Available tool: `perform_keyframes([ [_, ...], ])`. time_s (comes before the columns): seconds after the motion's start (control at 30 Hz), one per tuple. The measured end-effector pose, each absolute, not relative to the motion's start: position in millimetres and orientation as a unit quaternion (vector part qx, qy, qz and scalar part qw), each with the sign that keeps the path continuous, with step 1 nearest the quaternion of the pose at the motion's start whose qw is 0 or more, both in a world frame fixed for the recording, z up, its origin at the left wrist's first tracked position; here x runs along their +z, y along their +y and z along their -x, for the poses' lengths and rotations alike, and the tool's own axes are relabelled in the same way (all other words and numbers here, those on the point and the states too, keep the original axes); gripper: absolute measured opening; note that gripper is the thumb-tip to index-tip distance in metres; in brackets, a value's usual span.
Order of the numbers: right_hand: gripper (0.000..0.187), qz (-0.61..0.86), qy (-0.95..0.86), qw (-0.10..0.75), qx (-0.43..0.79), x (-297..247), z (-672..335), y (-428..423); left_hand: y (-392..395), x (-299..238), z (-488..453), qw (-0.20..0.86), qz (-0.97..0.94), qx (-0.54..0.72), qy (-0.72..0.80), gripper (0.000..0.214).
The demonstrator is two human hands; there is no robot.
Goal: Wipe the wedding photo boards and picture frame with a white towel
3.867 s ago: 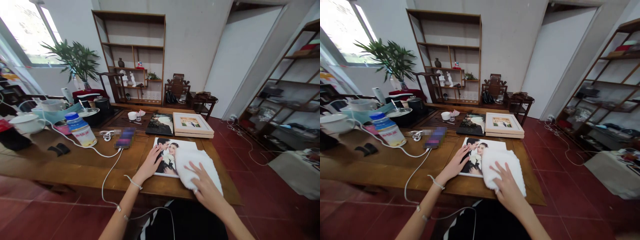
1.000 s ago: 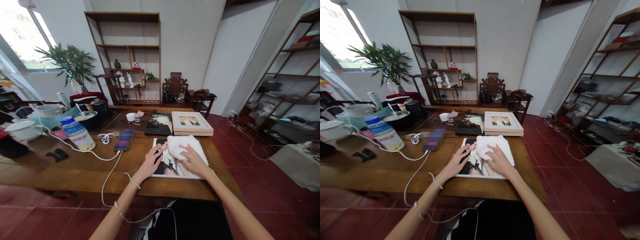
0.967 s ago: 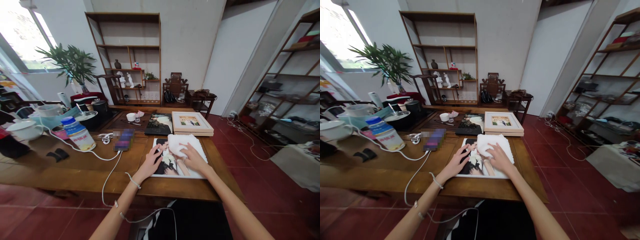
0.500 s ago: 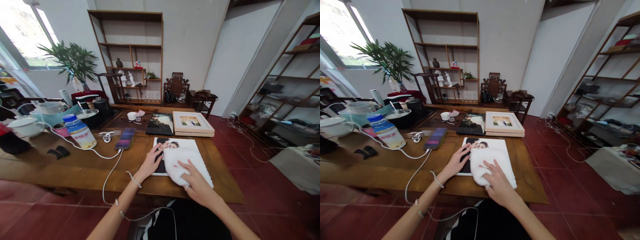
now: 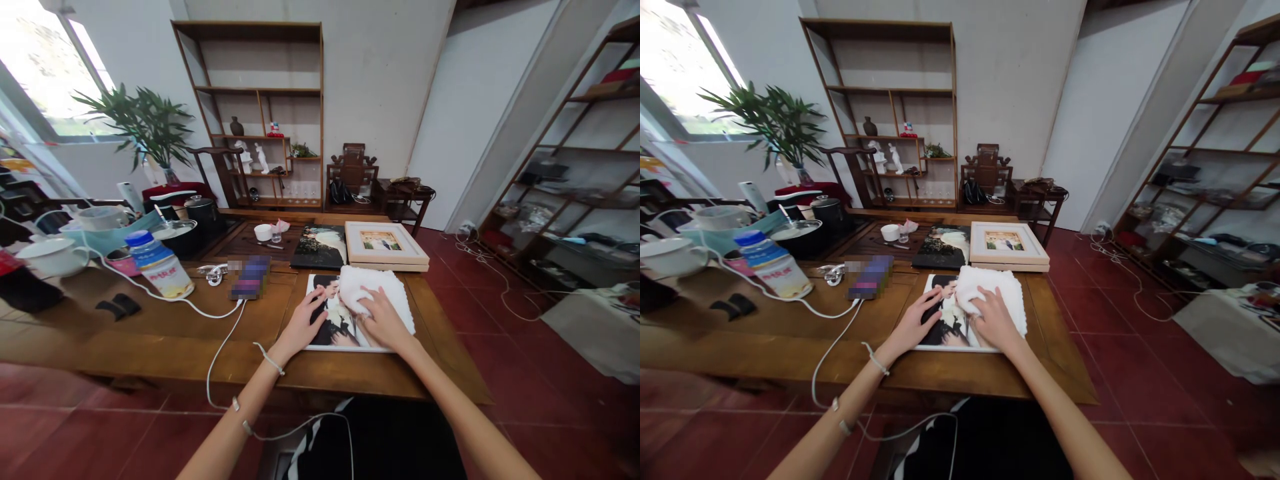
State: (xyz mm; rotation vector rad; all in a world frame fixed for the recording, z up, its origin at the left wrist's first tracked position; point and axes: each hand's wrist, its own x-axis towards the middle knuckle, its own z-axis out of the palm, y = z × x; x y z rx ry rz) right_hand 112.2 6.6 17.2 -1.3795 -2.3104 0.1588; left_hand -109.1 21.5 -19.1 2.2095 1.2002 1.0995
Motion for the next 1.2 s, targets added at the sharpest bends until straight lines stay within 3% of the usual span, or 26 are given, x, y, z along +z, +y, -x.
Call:
perform_keyframes([
  [0.1,0.031,0.465,-0.859,0.205,0.059,15,-110,-33,23,-24,109,0.197,-0.791,0.392,0.427,0.037],
  [0.27,0.035,0.416,-0.885,0.196,0.071,16,-114,-74,25,-28,109,0.198,-0.797,0.384,0.423,0.039],
  [0.47,0.035,0.44,-0.876,0.183,0.073,23,-110,-17,25,-28,112,0.201,-0.8,0.394,0.406,0.038],
  [0.67,0.047,0.447,-0.876,0.176,0.047,22,-90,31,26,-31,114,0.22,-0.793,0.399,0.404,0.04],
  [1.0,0.031,0.399,-0.9,0.16,0.072,23,-107,-83,25,-29,113,0.237,-0.788,0.393,0.411,0.041],
  [1.2,0.028,0.519,-0.833,0.189,0.026,13,-162,-63,25,-30,113,0.235,-0.789,0.387,0.414,0.041],
])
